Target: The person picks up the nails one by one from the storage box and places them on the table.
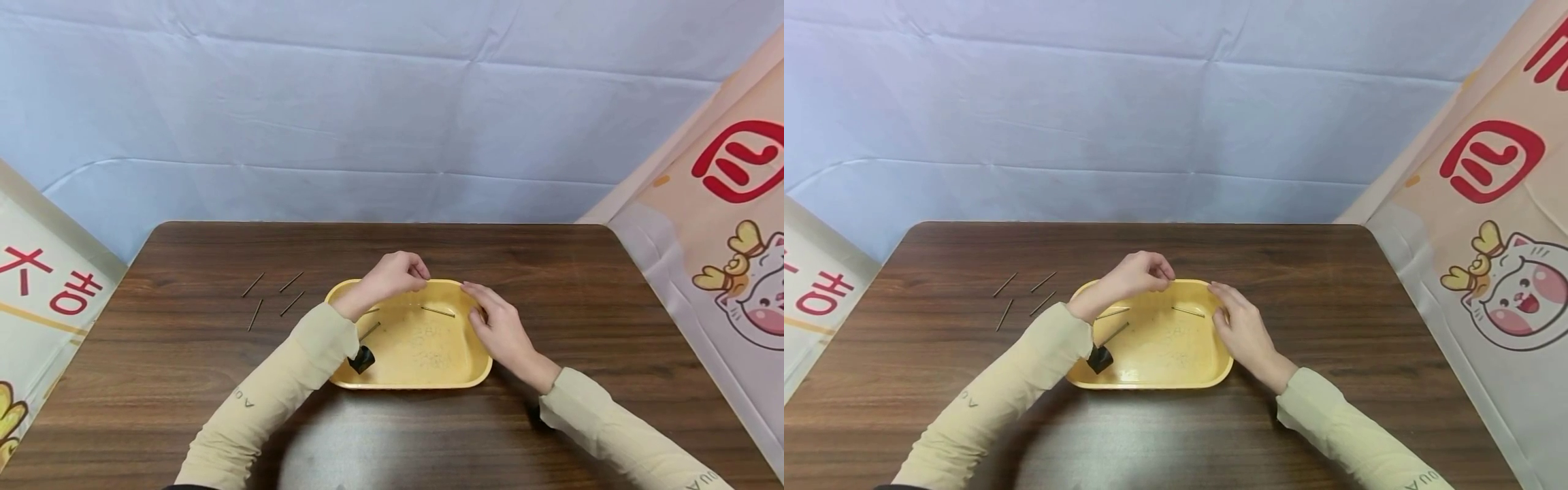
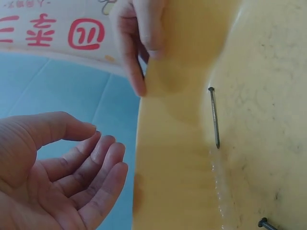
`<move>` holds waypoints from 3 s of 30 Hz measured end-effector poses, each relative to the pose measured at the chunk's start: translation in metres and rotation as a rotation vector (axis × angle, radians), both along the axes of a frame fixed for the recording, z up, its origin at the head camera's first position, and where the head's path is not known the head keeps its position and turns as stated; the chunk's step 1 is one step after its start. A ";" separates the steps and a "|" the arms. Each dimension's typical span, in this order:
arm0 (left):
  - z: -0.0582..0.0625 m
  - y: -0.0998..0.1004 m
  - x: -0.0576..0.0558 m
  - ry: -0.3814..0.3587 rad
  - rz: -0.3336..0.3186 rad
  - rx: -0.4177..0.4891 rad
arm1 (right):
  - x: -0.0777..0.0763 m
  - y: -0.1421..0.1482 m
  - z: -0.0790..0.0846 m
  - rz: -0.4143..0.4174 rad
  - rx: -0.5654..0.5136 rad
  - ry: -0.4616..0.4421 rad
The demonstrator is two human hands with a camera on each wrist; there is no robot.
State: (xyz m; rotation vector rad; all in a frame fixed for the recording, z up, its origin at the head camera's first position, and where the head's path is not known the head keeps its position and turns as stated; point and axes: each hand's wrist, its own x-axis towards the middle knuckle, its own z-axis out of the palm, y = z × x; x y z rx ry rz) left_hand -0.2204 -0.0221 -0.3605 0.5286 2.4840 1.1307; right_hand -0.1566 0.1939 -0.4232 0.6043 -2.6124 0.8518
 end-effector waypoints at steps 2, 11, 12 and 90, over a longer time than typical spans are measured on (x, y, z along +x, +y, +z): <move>0.000 0.002 0.001 0.015 0.003 -0.022 | 0.000 0.000 0.000 -0.001 0.002 0.001; -0.002 0.013 0.005 0.115 -0.037 -0.135 | 0.000 0.000 0.000 0.004 0.002 0.014; -0.002 0.014 0.006 0.126 -0.043 -0.147 | 0.000 0.000 0.000 0.005 0.001 0.015; -0.049 0.055 0.016 0.751 -0.547 -0.683 | -0.003 -0.002 -0.002 0.022 -0.028 0.015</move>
